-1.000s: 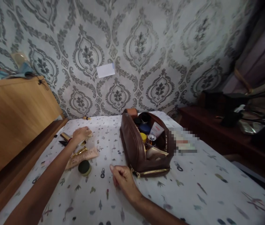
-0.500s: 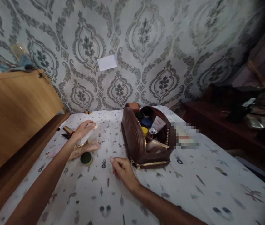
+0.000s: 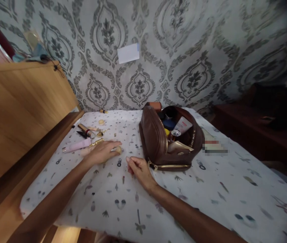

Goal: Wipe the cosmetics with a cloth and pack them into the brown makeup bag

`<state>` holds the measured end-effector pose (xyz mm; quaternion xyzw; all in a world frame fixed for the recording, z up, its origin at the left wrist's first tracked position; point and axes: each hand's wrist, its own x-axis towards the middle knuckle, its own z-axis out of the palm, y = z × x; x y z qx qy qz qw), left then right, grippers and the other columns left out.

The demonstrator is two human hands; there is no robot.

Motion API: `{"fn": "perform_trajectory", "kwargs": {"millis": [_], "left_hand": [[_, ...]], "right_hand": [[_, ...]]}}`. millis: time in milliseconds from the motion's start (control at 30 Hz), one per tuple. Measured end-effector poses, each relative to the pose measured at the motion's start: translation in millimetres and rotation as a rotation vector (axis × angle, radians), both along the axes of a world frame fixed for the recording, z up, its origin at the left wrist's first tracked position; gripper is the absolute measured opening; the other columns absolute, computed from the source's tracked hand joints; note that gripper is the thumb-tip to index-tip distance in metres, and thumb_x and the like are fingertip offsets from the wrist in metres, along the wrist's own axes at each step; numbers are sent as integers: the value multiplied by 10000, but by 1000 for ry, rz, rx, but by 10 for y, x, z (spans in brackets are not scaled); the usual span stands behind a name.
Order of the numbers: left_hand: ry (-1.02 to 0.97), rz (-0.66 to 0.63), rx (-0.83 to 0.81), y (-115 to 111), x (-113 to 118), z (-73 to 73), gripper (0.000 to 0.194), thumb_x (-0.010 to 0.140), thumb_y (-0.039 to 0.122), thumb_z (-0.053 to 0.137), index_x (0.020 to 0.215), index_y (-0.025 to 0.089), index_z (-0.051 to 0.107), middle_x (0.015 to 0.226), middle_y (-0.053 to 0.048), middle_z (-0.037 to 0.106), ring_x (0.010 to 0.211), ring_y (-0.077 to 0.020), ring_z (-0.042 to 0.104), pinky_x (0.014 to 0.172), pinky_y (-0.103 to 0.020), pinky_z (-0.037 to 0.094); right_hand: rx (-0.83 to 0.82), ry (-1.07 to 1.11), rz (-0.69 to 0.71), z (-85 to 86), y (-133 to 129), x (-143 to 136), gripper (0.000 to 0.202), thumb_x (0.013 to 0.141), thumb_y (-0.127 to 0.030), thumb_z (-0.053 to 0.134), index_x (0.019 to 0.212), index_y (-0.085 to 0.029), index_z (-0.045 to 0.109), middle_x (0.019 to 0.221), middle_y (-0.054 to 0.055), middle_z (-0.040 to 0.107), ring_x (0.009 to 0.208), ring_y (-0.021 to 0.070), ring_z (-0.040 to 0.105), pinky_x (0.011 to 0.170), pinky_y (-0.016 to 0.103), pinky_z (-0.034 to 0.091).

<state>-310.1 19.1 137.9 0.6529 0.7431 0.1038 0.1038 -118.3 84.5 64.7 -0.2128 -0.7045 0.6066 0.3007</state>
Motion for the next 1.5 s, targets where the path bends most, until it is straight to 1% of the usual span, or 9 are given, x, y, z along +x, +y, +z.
{"fn": "perform_trajectory", "kwargs": {"millis": [167, 367, 467, 633, 800, 967, 1100, 1300, 1500], "left_hand": [[230, 156, 200, -297, 108, -41, 343, 980, 411, 415, 1162, 224, 636, 1120, -89, 667, 1052, -278, 607, 863, -364, 474], [601, 179, 309, -485, 178, -458, 256, 957, 337, 475, 981, 190, 684, 1087, -135, 642, 1072, -325, 562, 794, -390, 491], [636, 154, 415, -474, 89, -583, 268, 957, 312, 452, 1022, 178, 676, 1084, -141, 648, 1054, -330, 574, 815, -411, 492], [374, 97, 640, -505, 66, -495, 279, 957, 345, 418, 926, 210, 660, 972, -107, 674, 980, -314, 612, 838, -419, 479], [-2, -50, 782, -533, 513, -241, 89, 927, 278, 521, 924, 255, 607, 884, -29, 664, 858, -208, 636, 788, -303, 471], [-123, -192, 806, -428, 856, -170, 159, 904, 182, 537, 1015, 261, 617, 935, -27, 668, 907, -188, 631, 857, -272, 461], [-323, -45, 753, -331, 903, -154, 160, 931, 261, 502, 996, 247, 648, 991, -42, 675, 976, -201, 629, 861, -277, 474], [-549, 215, 691, -212, 933, -131, 284, 887, 444, 523, 869, 214, 688, 883, -45, 691, 848, -225, 624, 757, -307, 490], [-1001, 426, 708, -135, 931, -194, 332, 834, 517, 597, 833, 195, 680, 821, -21, 674, 813, -194, 606, 730, -260, 467]], "right_hand": [[-9, 13, 15, -7, -1, -5, 561, 881, -633, 484, 524, -202, 456, 480, -35, 434, 477, 103, 392, 503, 244, 314], [1, 25, 24, -7, -51, -15, 595, 878, -669, 464, 515, -199, 443, 463, -45, 408, 465, 92, 379, 479, 230, 303], [13, 30, 24, -2, -75, -4, 586, 881, -649, 474, 516, -192, 443, 462, -48, 406, 467, 84, 374, 474, 220, 299], [-9, 41, 49, 32, -158, 34, 504, 861, -609, 550, 622, -166, 537, 538, -45, 489, 490, 73, 422, 460, 188, 320], [-493, 187, 308, 49, -288, 23, 683, 696, -738, 671, 1096, -185, 645, 829, 6, 625, 590, 118, 612, 456, 205, 463], [-830, 372, 285, 55, -271, 79, 617, 584, -599, 848, 985, -158, 693, 744, -19, 623, 552, 86, 579, 481, 197, 484], [-769, 399, 219, 81, -198, 132, 573, 540, -478, 914, 964, -162, 695, 880, -7, 659, 643, 84, 612, 565, 205, 519], [-657, 417, 190, 72, -158, 120, 573, 458, -372, 958, 897, -190, 637, 968, -46, 657, 667, 67, 620, 597, 199, 545], [-770, 481, 214, 136, -157, 143, 495, 557, -410, 920, 898, -193, 634, 915, -29, 682, 706, 108, 667, 609, 222, 558]]}}
